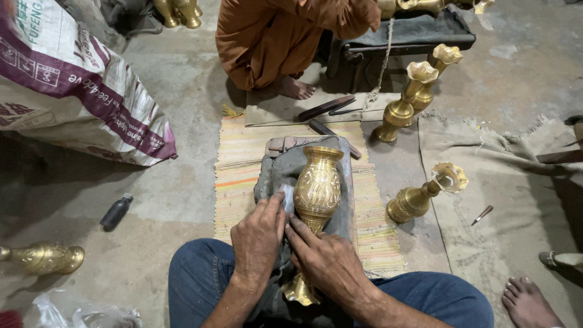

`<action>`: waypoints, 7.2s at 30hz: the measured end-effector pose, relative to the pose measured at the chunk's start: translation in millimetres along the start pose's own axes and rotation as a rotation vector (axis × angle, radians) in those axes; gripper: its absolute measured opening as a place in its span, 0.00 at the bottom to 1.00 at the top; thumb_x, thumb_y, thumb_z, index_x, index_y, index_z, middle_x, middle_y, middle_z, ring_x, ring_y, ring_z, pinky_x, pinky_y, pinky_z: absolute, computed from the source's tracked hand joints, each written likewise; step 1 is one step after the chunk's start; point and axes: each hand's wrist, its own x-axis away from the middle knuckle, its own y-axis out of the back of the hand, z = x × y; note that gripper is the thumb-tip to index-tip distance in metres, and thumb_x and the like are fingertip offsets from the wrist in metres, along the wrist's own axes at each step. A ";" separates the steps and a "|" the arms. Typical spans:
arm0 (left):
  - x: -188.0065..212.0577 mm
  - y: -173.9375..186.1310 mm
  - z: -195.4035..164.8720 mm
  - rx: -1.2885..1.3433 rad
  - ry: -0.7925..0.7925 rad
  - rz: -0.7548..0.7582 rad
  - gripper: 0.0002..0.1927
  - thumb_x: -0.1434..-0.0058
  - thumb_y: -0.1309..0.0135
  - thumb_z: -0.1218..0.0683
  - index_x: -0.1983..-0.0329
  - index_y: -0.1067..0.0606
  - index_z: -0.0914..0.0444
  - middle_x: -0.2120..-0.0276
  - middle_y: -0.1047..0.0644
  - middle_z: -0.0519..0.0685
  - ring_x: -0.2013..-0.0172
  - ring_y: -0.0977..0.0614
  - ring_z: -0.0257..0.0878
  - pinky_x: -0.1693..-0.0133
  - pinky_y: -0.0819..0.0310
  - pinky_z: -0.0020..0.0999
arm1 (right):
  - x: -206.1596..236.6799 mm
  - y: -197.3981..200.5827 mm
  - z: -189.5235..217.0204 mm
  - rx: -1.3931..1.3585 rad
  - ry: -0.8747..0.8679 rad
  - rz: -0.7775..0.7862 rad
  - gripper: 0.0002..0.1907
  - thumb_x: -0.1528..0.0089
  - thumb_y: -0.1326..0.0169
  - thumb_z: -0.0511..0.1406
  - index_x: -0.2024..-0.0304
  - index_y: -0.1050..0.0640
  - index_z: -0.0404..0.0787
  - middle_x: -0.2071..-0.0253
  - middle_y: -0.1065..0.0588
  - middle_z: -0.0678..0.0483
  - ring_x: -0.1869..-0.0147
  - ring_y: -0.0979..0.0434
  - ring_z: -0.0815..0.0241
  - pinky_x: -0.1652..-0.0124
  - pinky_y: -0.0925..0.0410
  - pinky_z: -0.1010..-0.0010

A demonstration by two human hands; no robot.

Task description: The person sits on the floor and polishes an engraved brass vase, rubbing its surface with a small white abrasive pad held in the right hand while the left hand steadies and rotates the vase. The vase rests on a cloth-covered cushion, and the person occasionally pauses to rub the surface with a finger before resuming polishing.

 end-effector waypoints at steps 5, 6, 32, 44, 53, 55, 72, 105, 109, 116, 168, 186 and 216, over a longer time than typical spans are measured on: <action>-0.9 2.6 -1.3 0.014 0.015 0.027 0.16 0.37 0.41 0.51 0.47 0.21 0.58 0.60 0.16 0.49 0.71 0.13 0.39 0.74 0.18 0.33 | 0.7 0.5 0.4 -0.008 0.000 0.012 0.28 0.44 0.39 0.36 0.41 0.25 0.34 0.39 0.26 0.46 0.71 0.19 0.54 0.69 0.25 0.63; -1.1 3.5 -1.7 0.017 0.015 0.028 0.16 0.37 0.41 0.51 0.46 0.21 0.58 0.60 0.16 0.50 0.71 0.13 0.39 0.74 0.18 0.33 | 0.7 0.6 0.5 -0.013 -0.004 0.012 0.29 0.44 0.39 0.36 0.41 0.25 0.34 0.39 0.26 0.46 0.71 0.19 0.54 0.69 0.25 0.62; 3.3 19.4 -9.3 -0.015 0.021 0.045 0.19 0.40 0.39 0.51 0.46 0.21 0.57 0.61 0.17 0.51 0.69 0.14 0.45 0.71 0.19 0.39 | 2.0 1.0 0.2 -0.027 0.018 -0.056 0.30 0.46 0.39 0.37 0.42 0.24 0.33 0.41 0.25 0.46 0.70 0.19 0.52 0.69 0.26 0.62; -0.6 27.1 -14.3 0.015 0.026 0.022 0.15 0.38 0.42 0.52 0.48 0.21 0.57 0.62 0.18 0.50 0.69 0.15 0.49 0.71 0.20 0.43 | 2.6 -0.9 -3.4 -0.011 0.039 -0.064 0.28 0.45 0.40 0.38 0.43 0.25 0.33 0.40 0.25 0.46 0.70 0.19 0.52 0.68 0.26 0.63; -0.5 21.7 -11.4 0.026 0.019 0.042 0.18 0.38 0.41 0.52 0.45 0.22 0.59 0.60 0.17 0.52 0.69 0.14 0.45 0.72 0.18 0.39 | 1.9 0.6 -1.8 -0.033 0.009 -0.012 0.30 0.46 0.39 0.37 0.42 0.25 0.33 0.39 0.26 0.45 0.72 0.19 0.52 0.69 0.26 0.62; -0.3 22.0 -11.5 0.038 0.023 0.031 0.18 0.40 0.41 0.52 0.45 0.22 0.59 0.59 0.17 0.52 0.69 0.13 0.45 0.72 0.18 0.38 | 2.5 0.7 -2.3 -0.018 0.030 -0.049 0.30 0.46 0.38 0.37 0.42 0.25 0.33 0.39 0.26 0.45 0.70 0.19 0.52 0.68 0.25 0.63; 1.4 28.8 -11.8 0.032 0.033 0.020 0.16 0.39 0.41 0.53 0.47 0.21 0.57 0.58 0.17 0.51 0.69 0.14 0.48 0.71 0.19 0.42 | 1.4 -0.7 -0.9 -0.033 0.010 -0.031 0.28 0.44 0.40 0.38 0.42 0.25 0.34 0.39 0.25 0.45 0.68 0.19 0.51 0.67 0.25 0.61; 2.3 25.0 -6.4 0.006 0.006 0.021 0.16 0.39 0.42 0.53 0.47 0.22 0.58 0.62 0.17 0.51 0.69 0.14 0.48 0.71 0.20 0.42 | 0.8 -2.6 1.0 -0.014 -0.008 -0.024 0.28 0.45 0.39 0.38 0.42 0.24 0.35 0.39 0.25 0.46 0.71 0.19 0.51 0.68 0.26 0.62; 1.8 22.1 -5.4 0.014 0.011 0.041 0.17 0.36 0.42 0.53 0.45 0.23 0.59 0.59 0.17 0.52 0.68 0.14 0.45 0.72 0.19 0.38 | 0.0 -2.2 1.7 -0.022 -0.006 -0.013 0.29 0.45 0.39 0.37 0.42 0.24 0.35 0.39 0.26 0.46 0.71 0.19 0.52 0.68 0.26 0.62; 0.4 27.2 -8.1 0.028 0.035 0.033 0.16 0.38 0.42 0.52 0.47 0.22 0.56 0.60 0.17 0.49 0.68 0.14 0.49 0.70 0.20 0.43 | 0.2 -0.6 -0.8 -0.037 0.027 -0.062 0.28 0.45 0.39 0.37 0.43 0.25 0.34 0.38 0.26 0.45 0.70 0.19 0.53 0.68 0.26 0.63; 8.0 19.2 -4.3 0.027 0.099 0.125 0.17 0.36 0.42 0.52 0.43 0.22 0.56 0.61 0.17 0.50 0.70 0.13 0.42 0.74 0.19 0.36 | 2.9 -0.2 1.9 -0.018 0.008 -0.044 0.26 0.42 0.40 0.37 0.43 0.24 0.34 0.39 0.25 0.46 0.70 0.19 0.52 0.68 0.25 0.63; 13.6 33.2 -11.8 0.019 0.028 -0.018 0.15 0.39 0.41 0.52 0.49 0.20 0.56 0.65 0.18 0.48 0.70 0.15 0.46 0.71 0.20 0.40 | 4.2 -4.8 2.0 0.004 0.015 -0.052 0.27 0.44 0.40 0.37 0.43 0.24 0.34 0.38 0.26 0.46 0.69 0.18 0.53 0.66 0.25 0.63; -9.4 21.2 -7.0 -0.003 0.046 0.057 0.16 0.37 0.40 0.53 0.46 0.21 0.57 0.63 0.16 0.49 0.70 0.13 0.44 0.71 0.18 0.38 | 1.2 -2.0 2.8 -0.030 0.002 -0.019 0.29 0.45 0.40 0.37 0.42 0.25 0.34 0.40 0.26 0.46 0.70 0.19 0.52 0.67 0.25 0.62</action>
